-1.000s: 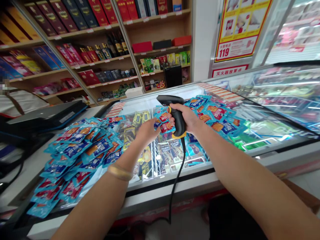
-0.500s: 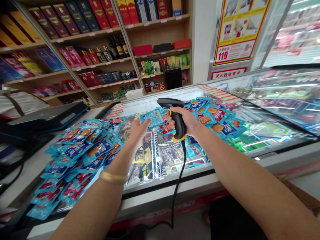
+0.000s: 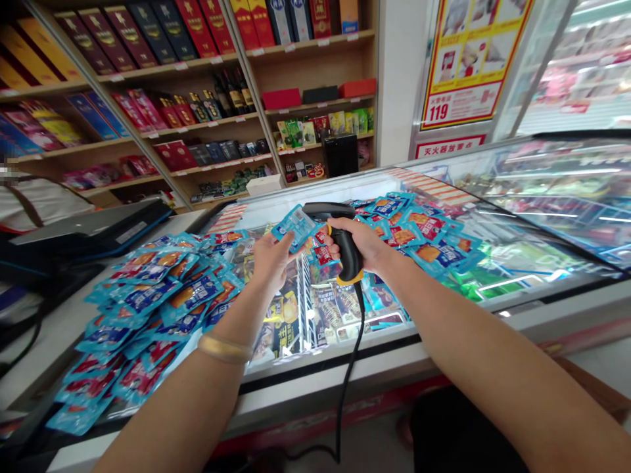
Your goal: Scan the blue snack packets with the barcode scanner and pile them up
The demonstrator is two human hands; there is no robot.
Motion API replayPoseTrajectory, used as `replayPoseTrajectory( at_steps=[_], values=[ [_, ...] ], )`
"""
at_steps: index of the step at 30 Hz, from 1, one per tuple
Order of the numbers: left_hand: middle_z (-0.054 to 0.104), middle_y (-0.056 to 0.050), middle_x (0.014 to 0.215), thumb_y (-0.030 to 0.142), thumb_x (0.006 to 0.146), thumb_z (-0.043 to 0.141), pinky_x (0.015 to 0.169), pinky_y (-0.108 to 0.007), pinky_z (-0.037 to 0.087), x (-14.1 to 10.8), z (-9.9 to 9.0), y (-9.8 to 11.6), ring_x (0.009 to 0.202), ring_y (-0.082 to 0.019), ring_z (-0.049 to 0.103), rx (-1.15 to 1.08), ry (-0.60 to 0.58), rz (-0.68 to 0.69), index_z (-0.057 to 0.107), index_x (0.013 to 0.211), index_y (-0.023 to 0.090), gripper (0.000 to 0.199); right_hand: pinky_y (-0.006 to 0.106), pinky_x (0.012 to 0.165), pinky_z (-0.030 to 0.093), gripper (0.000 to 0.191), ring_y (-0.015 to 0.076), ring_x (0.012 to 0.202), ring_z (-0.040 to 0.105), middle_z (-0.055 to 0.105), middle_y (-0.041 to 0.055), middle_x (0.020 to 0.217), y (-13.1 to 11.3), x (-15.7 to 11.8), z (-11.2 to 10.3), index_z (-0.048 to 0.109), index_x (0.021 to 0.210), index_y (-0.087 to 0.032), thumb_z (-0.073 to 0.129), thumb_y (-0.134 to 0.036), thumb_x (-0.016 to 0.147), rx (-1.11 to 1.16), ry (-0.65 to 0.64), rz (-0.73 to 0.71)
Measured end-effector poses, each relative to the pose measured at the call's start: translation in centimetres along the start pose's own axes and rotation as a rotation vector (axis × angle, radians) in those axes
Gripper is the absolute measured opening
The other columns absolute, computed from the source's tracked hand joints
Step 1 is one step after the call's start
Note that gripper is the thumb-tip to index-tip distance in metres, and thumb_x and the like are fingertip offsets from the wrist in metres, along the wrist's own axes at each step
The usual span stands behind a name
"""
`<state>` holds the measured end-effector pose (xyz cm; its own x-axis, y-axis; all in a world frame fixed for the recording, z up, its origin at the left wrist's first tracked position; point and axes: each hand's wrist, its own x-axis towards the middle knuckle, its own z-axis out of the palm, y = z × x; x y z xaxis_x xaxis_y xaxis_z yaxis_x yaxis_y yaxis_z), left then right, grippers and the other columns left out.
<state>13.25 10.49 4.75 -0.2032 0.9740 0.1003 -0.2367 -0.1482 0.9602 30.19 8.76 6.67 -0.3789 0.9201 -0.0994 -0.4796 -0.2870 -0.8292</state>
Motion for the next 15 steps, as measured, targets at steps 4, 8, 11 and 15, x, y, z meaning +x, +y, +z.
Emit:
replayPoseTrajectory(
  at_steps=[4,8,11,15],
  values=[
    [0.062,0.004,0.061,0.027,0.061,0.073,0.082,-0.045,0.062,0.11,-0.03,-0.14,0.067,-0.014,0.067,0.011,-0.01,0.012,0.062,0.072,0.015,0.019,0.019,0.042,0.041,0.018,0.0083,0.045,0.045,0.054,0.0009,0.058,0.07,0.16,-0.05,0.057,0.075,-0.014,0.054,-0.025,0.089,-0.011,0.005,-0.004],
    [0.059,0.006,0.058,0.025,0.062,0.071,0.081,-0.044,0.063,0.03,-0.06,-0.19,0.063,-0.012,0.064,0.02,-0.017,0.014,0.061,0.07,0.016,0.016,0.019,0.043,0.042,0.018,0.0086,0.045,0.045,0.054,0.0011,0.058,0.08,0.16,-0.05,0.057,0.074,-0.014,0.055,-0.025,0.088,-0.016,0.003,-0.01],
    [0.058,0.006,0.058,0.025,0.065,0.07,0.081,-0.043,0.063,0.1,-0.03,-0.47,0.063,-0.012,0.064,0.03,-0.011,0.023,0.06,0.068,0.016,0.014,0.019,0.042,0.041,0.017,0.0087,0.045,0.044,0.053,0.0009,0.058,0.12,0.08,-0.05,0.058,0.075,-0.014,0.055,-0.025,0.088,0.002,0.004,-0.005],
    [0.067,0.0,0.07,0.031,0.076,0.063,0.078,-0.041,0.063,0.78,-0.52,-0.77,0.071,-0.017,0.068,0.128,-0.004,0.134,0.068,0.08,0.016,0.017,0.018,0.041,0.039,0.014,0.0087,0.046,0.044,0.053,0.0002,0.058,0.61,0.22,0.11,0.057,0.076,-0.016,0.058,-0.027,0.085,0.063,0.017,-0.048]
  ],
)
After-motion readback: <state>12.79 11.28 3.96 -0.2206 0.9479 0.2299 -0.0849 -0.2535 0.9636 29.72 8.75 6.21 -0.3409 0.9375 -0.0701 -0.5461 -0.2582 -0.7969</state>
